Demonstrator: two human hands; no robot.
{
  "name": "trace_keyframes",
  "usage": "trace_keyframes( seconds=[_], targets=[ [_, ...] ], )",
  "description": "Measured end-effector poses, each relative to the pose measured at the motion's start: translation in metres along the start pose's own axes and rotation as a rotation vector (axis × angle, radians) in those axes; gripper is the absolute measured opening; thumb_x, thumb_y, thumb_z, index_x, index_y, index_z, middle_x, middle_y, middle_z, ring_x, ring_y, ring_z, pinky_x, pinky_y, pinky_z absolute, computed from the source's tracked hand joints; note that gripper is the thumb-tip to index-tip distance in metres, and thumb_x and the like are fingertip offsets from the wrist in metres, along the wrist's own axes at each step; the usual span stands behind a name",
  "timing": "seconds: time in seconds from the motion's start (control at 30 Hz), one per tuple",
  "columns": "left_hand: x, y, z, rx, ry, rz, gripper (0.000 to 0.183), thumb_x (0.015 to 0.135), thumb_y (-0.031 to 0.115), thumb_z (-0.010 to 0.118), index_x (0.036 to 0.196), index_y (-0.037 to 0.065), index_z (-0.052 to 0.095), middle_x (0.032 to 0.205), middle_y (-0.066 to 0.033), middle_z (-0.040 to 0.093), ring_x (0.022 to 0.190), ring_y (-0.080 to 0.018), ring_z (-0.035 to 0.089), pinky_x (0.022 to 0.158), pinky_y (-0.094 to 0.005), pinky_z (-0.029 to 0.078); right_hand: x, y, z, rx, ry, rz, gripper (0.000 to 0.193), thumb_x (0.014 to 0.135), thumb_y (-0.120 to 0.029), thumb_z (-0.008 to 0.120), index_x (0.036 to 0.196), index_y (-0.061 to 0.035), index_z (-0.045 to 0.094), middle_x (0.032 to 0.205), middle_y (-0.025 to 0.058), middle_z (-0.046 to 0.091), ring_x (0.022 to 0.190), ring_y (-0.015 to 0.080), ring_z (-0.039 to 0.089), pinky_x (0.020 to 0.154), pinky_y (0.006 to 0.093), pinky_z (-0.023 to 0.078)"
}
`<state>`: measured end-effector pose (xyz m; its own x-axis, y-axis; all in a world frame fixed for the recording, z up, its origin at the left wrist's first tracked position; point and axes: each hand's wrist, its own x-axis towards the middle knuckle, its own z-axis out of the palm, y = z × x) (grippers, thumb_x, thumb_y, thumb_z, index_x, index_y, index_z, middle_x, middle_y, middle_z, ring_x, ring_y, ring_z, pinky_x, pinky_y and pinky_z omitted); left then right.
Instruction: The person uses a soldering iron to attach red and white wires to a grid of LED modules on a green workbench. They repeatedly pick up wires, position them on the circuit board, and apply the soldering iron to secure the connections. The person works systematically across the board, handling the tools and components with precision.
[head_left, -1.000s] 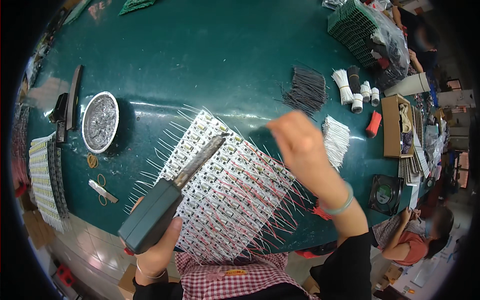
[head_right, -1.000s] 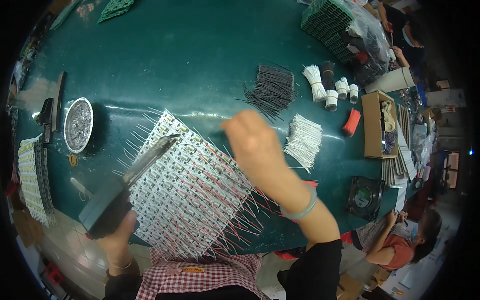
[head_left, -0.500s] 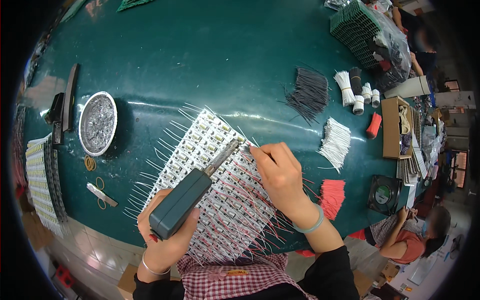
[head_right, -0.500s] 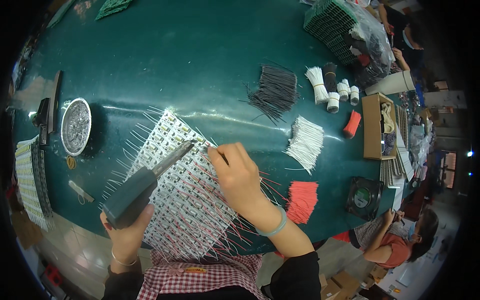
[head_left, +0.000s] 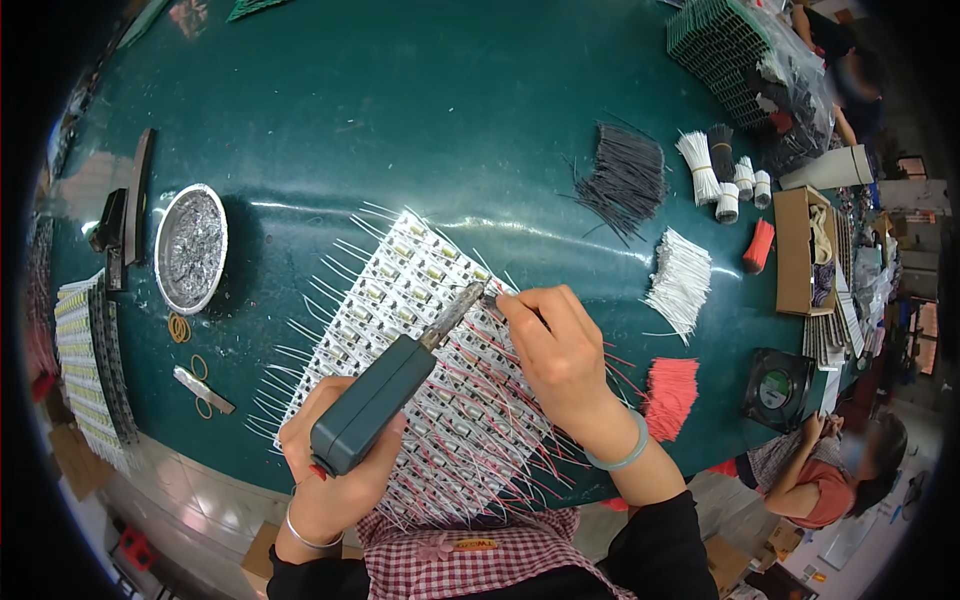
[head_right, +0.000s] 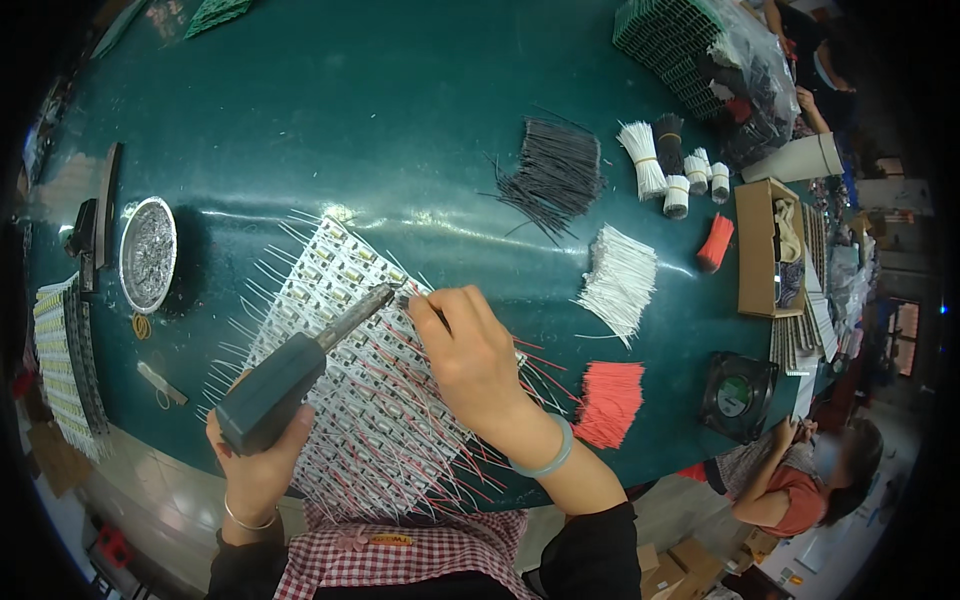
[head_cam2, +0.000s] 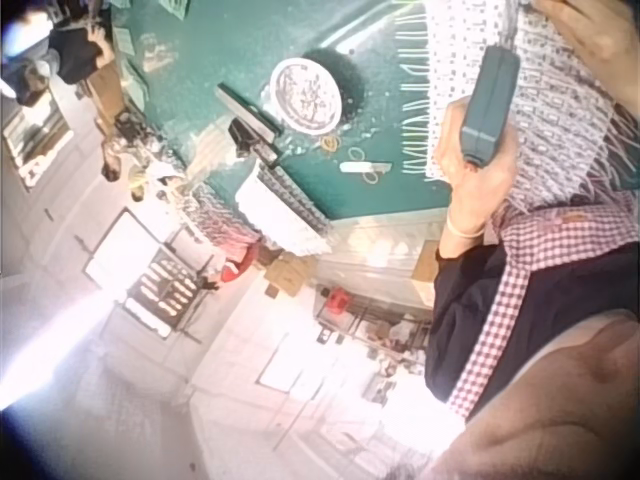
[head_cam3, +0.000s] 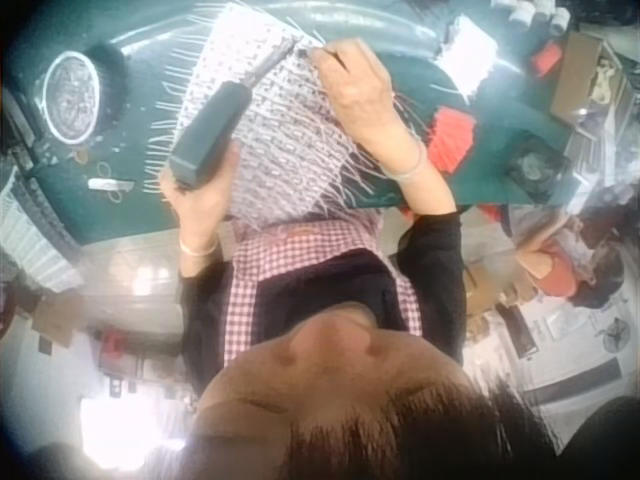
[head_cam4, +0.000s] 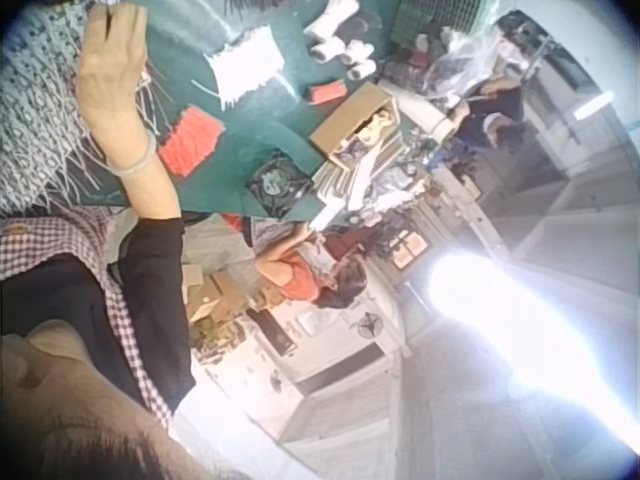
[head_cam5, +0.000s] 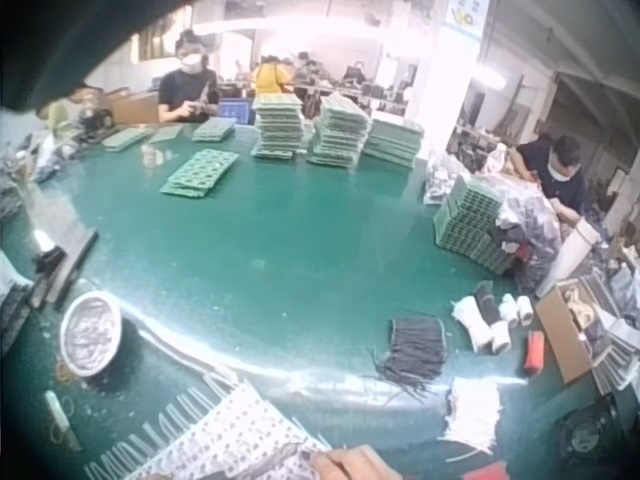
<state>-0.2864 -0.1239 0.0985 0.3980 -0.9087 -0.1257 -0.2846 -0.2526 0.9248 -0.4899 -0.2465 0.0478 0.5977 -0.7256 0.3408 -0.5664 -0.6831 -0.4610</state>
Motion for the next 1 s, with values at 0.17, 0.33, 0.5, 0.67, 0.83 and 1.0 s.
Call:
trace_keyframes(
  seconds=[0.17, 0.33, 0.5, 0.67, 0.83, 1.0],
  targets=[
    [0.001, 0.000, 0.003, 0.030, 0.004, 0.024, 0.018, 0.072, 0.000, 0.076, 0.087, -0.004, 0.068, 0.080, -0.0115, 0.065, 0.063, -0.0163, 0.060, 0.060, -0.0274, 0.047, 0.001, -0.002, -0.001, -0.008, -0.020, 0.006, 0.034, 0.073, 0.002, 0.063, 0.107, 0.0043, 0.063, 0.095, 0.0119, 0.056, 0.083, 0.0281, 0.057, 0.067, 0.0360, 0.051],
    [0.002, 0.001, 0.003, 0.035, -0.012, 0.012, 0.018, 0.072, 0.001, 0.077, 0.087, -0.004, 0.068, 0.080, -0.0117, 0.065, 0.064, -0.0168, 0.062, 0.060, -0.0278, 0.047, 0.001, -0.003, -0.002, -0.016, -0.039, 0.012, 0.035, 0.073, 0.002, 0.062, 0.107, 0.0047, 0.062, 0.095, 0.0120, 0.055, 0.084, 0.0282, 0.056, 0.067, 0.0361, 0.050],
    [0.003, 0.005, 0.003, 0.045, -0.036, -0.015, 0.017, 0.072, 0.001, 0.077, 0.085, -0.004, 0.067, 0.079, -0.0120, 0.065, 0.065, -0.0182, 0.063, 0.061, -0.0283, 0.048, 0.002, -0.003, -0.003, -0.021, -0.047, 0.009, 0.035, 0.072, 0.002, 0.062, 0.107, 0.0052, 0.062, 0.095, 0.0120, 0.055, 0.084, 0.0281, 0.056, 0.067, 0.0357, 0.051],
    [0.002, 0.004, 0.005, 0.031, -0.010, 0.018, 0.016, 0.072, 0.001, 0.076, 0.083, -0.004, 0.067, 0.077, -0.0115, 0.064, 0.063, -0.0195, 0.062, 0.060, -0.0288, 0.048, 0.002, -0.004, -0.003, -0.020, -0.057, 0.010, 0.035, 0.072, 0.002, 0.062, 0.107, 0.0058, 0.062, 0.095, 0.0122, 0.055, 0.084, 0.0280, 0.056, 0.066, 0.0353, 0.051],
    [-0.001, 0.007, -0.005, 0.161, -0.014, 0.097, 0.017, 0.070, -0.001, 0.077, 0.085, -0.004, 0.068, 0.078, -0.0119, 0.064, 0.064, -0.0202, 0.062, 0.060, -0.0294, 0.048, 0.003, -0.005, -0.004, -0.026, -0.054, 0.009, 0.034, 0.072, 0.003, 0.063, 0.106, 0.0063, 0.062, 0.094, 0.0121, 0.054, 0.084, 0.0280, 0.056, 0.066, 0.0356, 0.051],
    [-0.003, 0.015, -0.009, 0.200, 0.012, 0.090, 0.023, 0.068, -0.002, 0.077, 0.090, -0.004, 0.071, 0.083, -0.0133, 0.067, 0.069, -0.0221, 0.065, 0.065, -0.0299, 0.051, 0.003, -0.005, -0.002, -0.030, -0.049, 0.018, 0.033, 0.073, 0.002, 0.063, 0.106, 0.0058, 0.062, 0.093, 0.0119, 0.055, 0.084, 0.0279, 0.057, 0.066, 0.0354, 0.051]
  ],
)
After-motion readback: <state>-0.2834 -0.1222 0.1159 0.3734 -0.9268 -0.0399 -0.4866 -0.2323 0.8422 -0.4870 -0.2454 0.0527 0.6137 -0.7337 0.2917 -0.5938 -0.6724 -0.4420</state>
